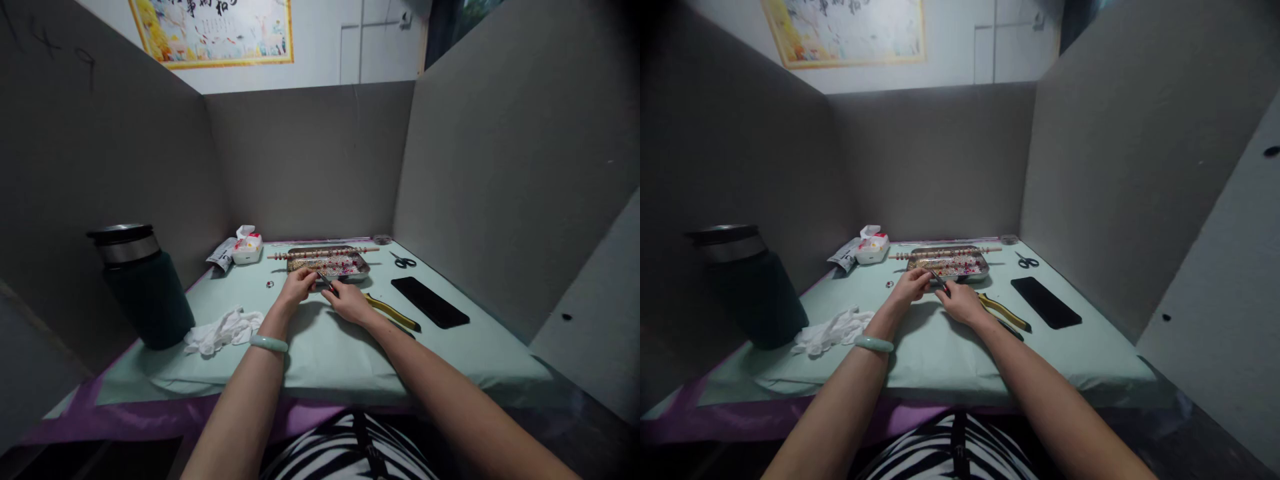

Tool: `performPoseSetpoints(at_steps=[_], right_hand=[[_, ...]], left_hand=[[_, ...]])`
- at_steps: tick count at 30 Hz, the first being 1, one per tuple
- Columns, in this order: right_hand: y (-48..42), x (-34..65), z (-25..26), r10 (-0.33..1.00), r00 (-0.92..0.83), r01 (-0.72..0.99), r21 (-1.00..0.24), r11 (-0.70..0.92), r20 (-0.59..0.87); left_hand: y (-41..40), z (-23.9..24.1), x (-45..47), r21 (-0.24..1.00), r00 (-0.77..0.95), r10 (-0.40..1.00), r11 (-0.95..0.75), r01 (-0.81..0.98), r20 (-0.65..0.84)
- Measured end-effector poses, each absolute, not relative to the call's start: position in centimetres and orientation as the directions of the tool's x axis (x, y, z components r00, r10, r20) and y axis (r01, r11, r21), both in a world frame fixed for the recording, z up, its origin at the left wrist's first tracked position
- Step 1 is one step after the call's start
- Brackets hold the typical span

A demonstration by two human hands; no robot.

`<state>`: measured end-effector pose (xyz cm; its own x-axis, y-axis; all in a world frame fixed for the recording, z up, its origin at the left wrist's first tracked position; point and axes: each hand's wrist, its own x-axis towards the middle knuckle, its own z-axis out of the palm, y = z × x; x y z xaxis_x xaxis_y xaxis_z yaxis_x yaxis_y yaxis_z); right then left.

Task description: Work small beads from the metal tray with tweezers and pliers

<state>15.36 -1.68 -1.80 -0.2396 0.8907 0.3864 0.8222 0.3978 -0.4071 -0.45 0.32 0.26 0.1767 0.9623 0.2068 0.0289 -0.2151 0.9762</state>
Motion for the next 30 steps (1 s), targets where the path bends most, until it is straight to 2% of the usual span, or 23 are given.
performPoseSetpoints(at_steps=[3,9,17,24,30], right_hand=[[-1.64,15.2,-1.88,0.888,-0.193,0.841,-0.397,0.369,0.417],[-1.14,15.56,-1.75,0.893,-0.104,0.827,-0.461,0.322,0.437],[-1.36,15.54,-1.62,0.903,-0.205,0.715,-0.573,0.401,0.377],[-1.55,15.46,-1.62,0.893,-0.23,0.738,-0.529,0.419,0.386],[-1.64,15.38,-1.74,0.889,-0.228,0.766,-0.491,0.416,0.398]], left_hand=[[0.35,0.24,-0.41,0.979,0.159,0.966,-0.205,-0.016,0.205],[0.03,0.49,-0.59,0.97,0.159,0.957,-0.239,-0.045,0.243],[0.07,0.41,-0.82,0.959,0.178,0.943,-0.264,-0.106,0.28],[0.23,0.26,-0.87,0.972,0.213,0.95,-0.209,-0.105,0.227],[-0.03,0.48,-0.75,0.969,0.207,0.947,-0.231,-0.083,0.244]])
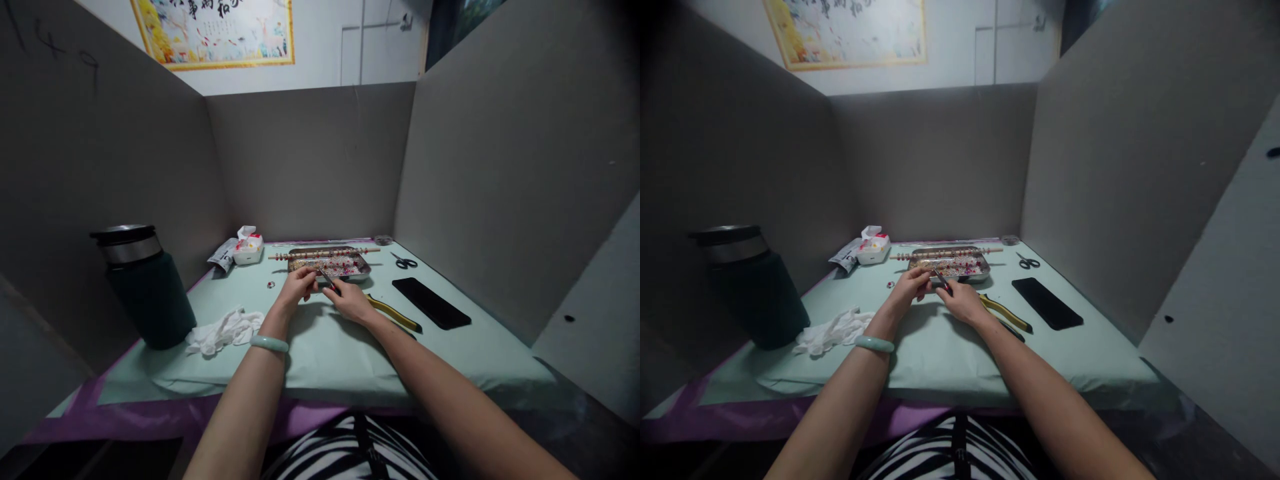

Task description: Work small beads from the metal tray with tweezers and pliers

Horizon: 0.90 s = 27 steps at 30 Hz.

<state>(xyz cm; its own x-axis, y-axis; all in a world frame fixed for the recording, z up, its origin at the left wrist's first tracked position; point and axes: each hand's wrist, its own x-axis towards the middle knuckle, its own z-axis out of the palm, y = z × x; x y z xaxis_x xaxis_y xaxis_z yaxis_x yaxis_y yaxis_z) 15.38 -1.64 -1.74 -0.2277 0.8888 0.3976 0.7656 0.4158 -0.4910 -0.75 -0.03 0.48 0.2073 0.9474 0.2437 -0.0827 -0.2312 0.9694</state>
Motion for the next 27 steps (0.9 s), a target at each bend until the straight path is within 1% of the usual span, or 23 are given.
performPoseSetpoints(at_steps=[7,13,16,19,21,23,26,27], right_hand=[[-1.69,15.32,-1.87,0.889,-0.244,0.779,-0.468,0.418,0.387],[-1.66,15.23,-1.91,0.893,-0.234,0.782,-0.472,0.408,0.385],[-1.7,15.4,-1.67,0.899,-0.255,0.727,-0.543,0.421,0.355],[-1.82,15.62,-1.29,0.907,-0.327,0.605,-0.678,0.417,0.266],[-1.91,15.61,-1.15,0.907,-0.358,0.563,-0.723,0.4,0.223],[-1.97,15.44,-1.2,0.912,-0.331,0.605,-0.688,0.401,0.241],[-2.03,15.13,-1.48,0.915,-0.243,0.728,-0.563,0.392,0.322],[-2.04,15.08,-1.54,0.914,-0.231,0.745,-0.544,0.386,0.332]], left_hand=[[-0.23,0.66,-0.5,0.966,0.175,0.951,-0.259,0.012,0.253],[-0.16,0.62,-0.58,0.963,0.191,0.946,-0.269,0.005,0.263],[-0.08,0.58,-0.63,0.961,0.195,0.944,-0.276,0.017,0.267],[-0.09,0.52,-0.66,0.96,0.21,0.938,-0.279,-0.008,0.275],[-0.1,0.51,-0.63,0.961,0.214,0.938,-0.274,-0.024,0.273],[-0.07,0.53,-0.53,0.96,0.189,0.943,-0.279,0.012,0.272],[0.01,0.59,-0.4,0.938,0.122,0.942,-0.326,0.12,0.312],[0.02,0.59,-0.4,0.934,0.113,0.941,-0.331,0.133,0.318]])
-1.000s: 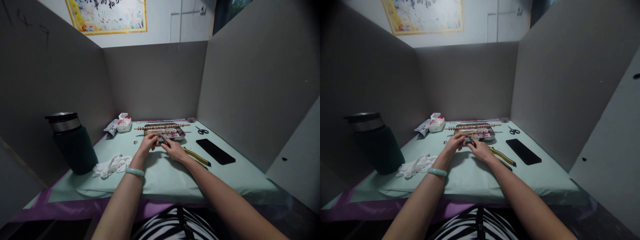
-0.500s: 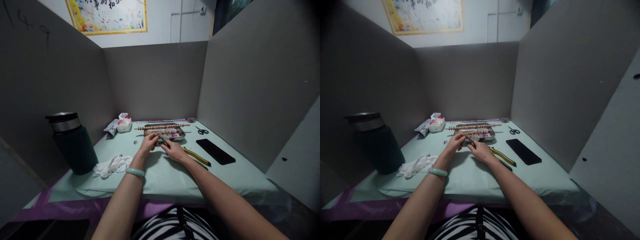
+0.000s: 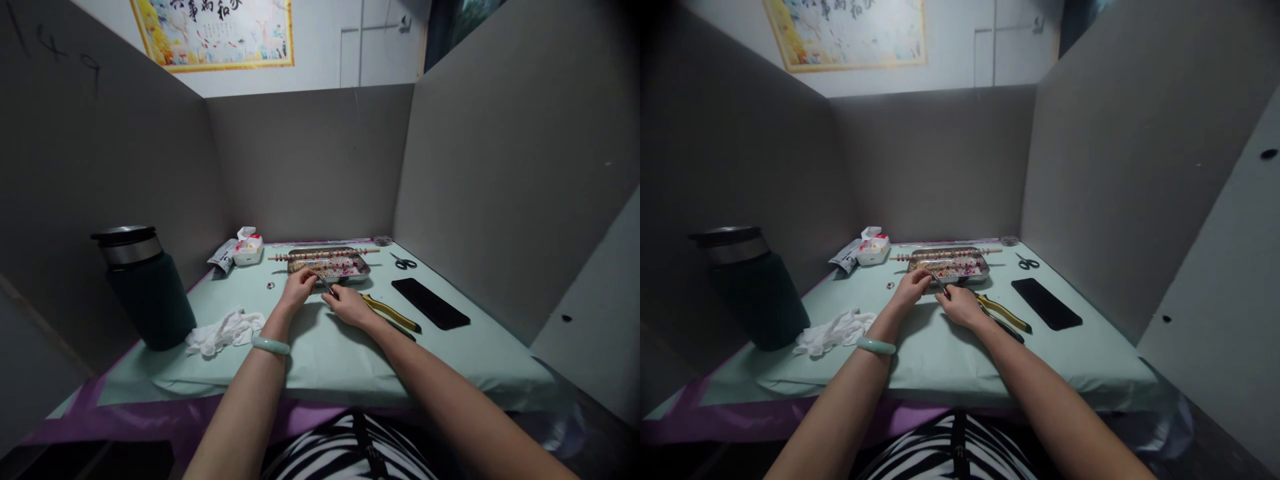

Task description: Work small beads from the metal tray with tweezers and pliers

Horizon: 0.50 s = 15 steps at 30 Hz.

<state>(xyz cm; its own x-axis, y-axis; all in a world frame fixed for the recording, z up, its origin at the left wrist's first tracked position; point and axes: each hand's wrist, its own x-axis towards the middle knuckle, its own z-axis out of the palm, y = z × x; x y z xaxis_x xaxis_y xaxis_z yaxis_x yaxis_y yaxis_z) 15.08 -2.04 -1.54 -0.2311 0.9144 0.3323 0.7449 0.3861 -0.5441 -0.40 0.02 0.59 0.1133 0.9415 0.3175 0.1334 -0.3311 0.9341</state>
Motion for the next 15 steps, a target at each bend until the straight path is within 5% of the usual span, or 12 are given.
performPoseSetpoints(at_steps=[5,10,15], right_hand=[[-2.05,15.21,-1.52,0.907,-0.308,0.661,-0.621,0.421,0.288],[-2.04,14.95,-1.7,0.907,-0.198,0.767,-0.517,0.379,0.372],[-2.03,14.89,-1.54,0.914,-0.166,0.761,-0.541,0.357,0.369]], left_hand=[[0.0,0.42,-0.66,0.975,0.19,0.958,-0.222,0.004,0.217],[0.22,0.16,-0.51,0.975,0.139,0.97,-0.21,0.069,0.199],[-0.06,0.47,-0.29,0.975,0.126,0.968,-0.223,0.019,0.219]])
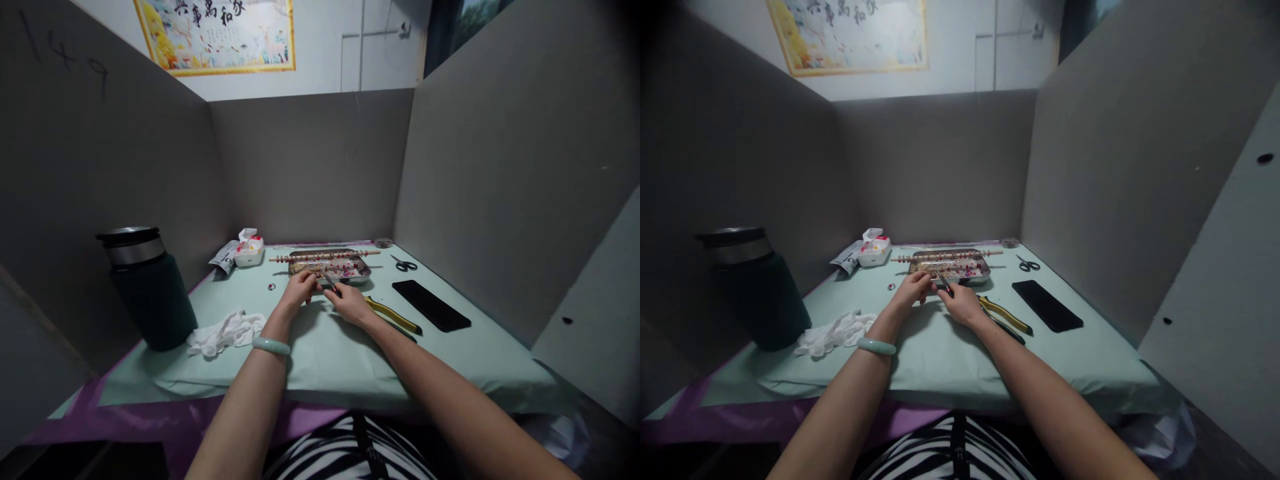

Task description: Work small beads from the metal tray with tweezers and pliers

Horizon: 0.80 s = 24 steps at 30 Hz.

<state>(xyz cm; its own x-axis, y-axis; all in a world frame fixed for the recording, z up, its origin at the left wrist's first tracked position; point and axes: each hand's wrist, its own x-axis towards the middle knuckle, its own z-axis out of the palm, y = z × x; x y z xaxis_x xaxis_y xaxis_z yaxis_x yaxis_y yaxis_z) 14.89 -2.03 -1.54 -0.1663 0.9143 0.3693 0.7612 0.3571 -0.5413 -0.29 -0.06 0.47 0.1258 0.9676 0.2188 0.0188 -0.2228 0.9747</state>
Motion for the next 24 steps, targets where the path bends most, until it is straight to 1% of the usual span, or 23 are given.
performPoseSetpoints(at_steps=[3,6,11,20,22,24], right_hand=[[-2.12,14.99,-1.31,0.916,-0.178,0.744,-0.56,0.364,0.359],[-2.28,15.0,-1.11,0.921,-0.201,0.73,-0.576,0.368,0.333],[-2.34,14.98,-1.02,0.92,-0.226,0.718,-0.584,0.379,0.319],[-1.99,14.94,-1.56,0.913,-0.226,0.717,-0.577,0.391,0.338],[-2.07,14.99,-1.44,0.912,-0.225,0.702,-0.592,0.395,0.343],[-2.17,15.1,-1.26,0.913,-0.252,0.65,-0.643,0.405,0.32]], left_hand=[[-0.24,0.61,-0.35,0.97,0.11,0.965,-0.242,0.018,0.239],[-0.15,0.53,-0.49,0.968,0.109,0.961,-0.251,-0.024,0.252],[0.1,0.28,-0.62,0.969,0.133,0.96,-0.239,-0.063,0.245],[0.19,0.17,-0.59,0.973,0.177,0.957,-0.225,-0.043,0.229],[0.26,0.14,-0.61,0.974,0.182,0.957,-0.222,-0.041,0.226],[0.26,0.16,-0.68,0.976,0.192,0.957,-0.211,-0.052,0.217]])
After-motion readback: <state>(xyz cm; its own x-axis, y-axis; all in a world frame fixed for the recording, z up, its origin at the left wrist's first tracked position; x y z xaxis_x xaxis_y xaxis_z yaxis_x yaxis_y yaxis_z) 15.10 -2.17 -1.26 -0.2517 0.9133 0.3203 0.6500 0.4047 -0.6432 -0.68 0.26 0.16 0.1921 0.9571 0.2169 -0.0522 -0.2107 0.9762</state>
